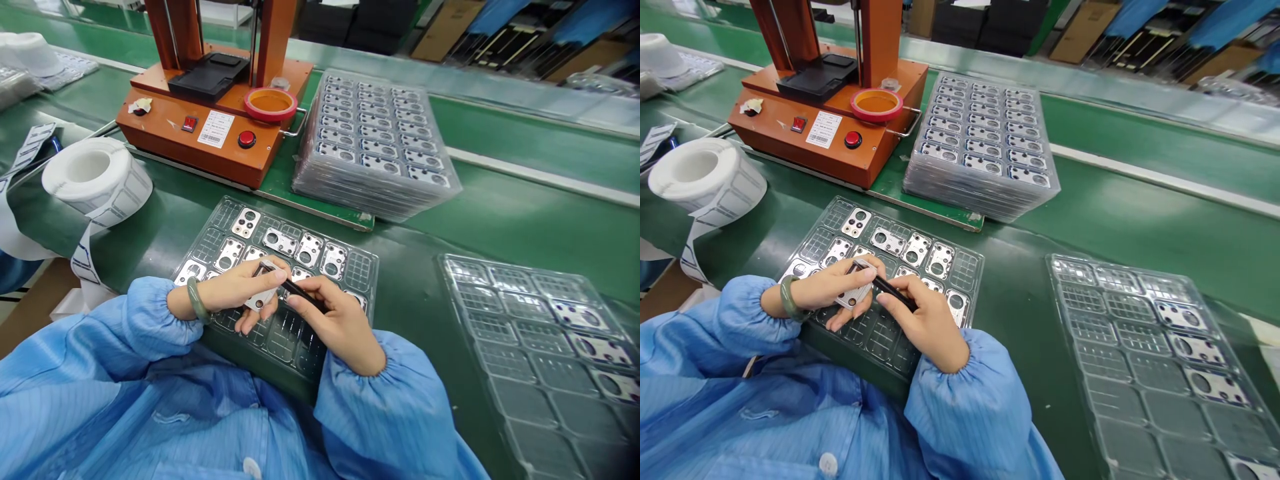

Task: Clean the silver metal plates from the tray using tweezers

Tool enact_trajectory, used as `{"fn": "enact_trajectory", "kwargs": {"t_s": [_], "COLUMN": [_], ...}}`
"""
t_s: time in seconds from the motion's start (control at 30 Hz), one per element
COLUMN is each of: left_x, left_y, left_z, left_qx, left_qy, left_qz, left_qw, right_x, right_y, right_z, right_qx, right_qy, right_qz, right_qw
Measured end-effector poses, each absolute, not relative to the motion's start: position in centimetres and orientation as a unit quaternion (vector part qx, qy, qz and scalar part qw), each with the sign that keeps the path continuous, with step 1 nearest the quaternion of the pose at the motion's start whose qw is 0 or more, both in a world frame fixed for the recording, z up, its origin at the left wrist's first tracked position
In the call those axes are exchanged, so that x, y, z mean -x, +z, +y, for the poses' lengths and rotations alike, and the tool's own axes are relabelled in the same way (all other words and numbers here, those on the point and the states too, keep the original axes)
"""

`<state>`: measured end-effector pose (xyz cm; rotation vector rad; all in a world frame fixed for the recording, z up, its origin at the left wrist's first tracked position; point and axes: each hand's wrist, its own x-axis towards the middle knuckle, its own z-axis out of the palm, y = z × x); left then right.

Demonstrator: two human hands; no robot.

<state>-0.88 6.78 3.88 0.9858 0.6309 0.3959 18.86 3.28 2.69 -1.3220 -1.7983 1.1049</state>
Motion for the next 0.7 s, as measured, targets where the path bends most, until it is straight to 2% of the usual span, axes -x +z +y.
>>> {"fn": "enact_trajectory", "kwargs": {"t_s": [0.17,0.47,0.57,0.7], "left_x": [0.94,0.83,0.84,0.86], "left_y": [3.79,3.73,3.77,3.81], "left_z": [6.71,6.72,6.71,6.67], "left_qx": [-0.460,-0.463,-0.460,-0.463], "left_qy": [0.170,0.184,0.192,0.207], "left_qz": [0.287,0.281,0.283,0.295], "left_qw": [0.823,0.820,0.819,0.810], "right_x": [-19.14,-18.58,-18.58,-18.90], "right_y": [3.26,3.48,3.39,3.13], "right_z": [3.32,3.36,3.39,3.35], "right_qx": [0.500,0.479,0.493,0.527], "right_qy": [0.438,0.490,0.475,0.417], "right_qz": [-0.677,-0.684,-0.677,-0.658], "right_qw": [0.317,0.251,0.269,0.340]}}
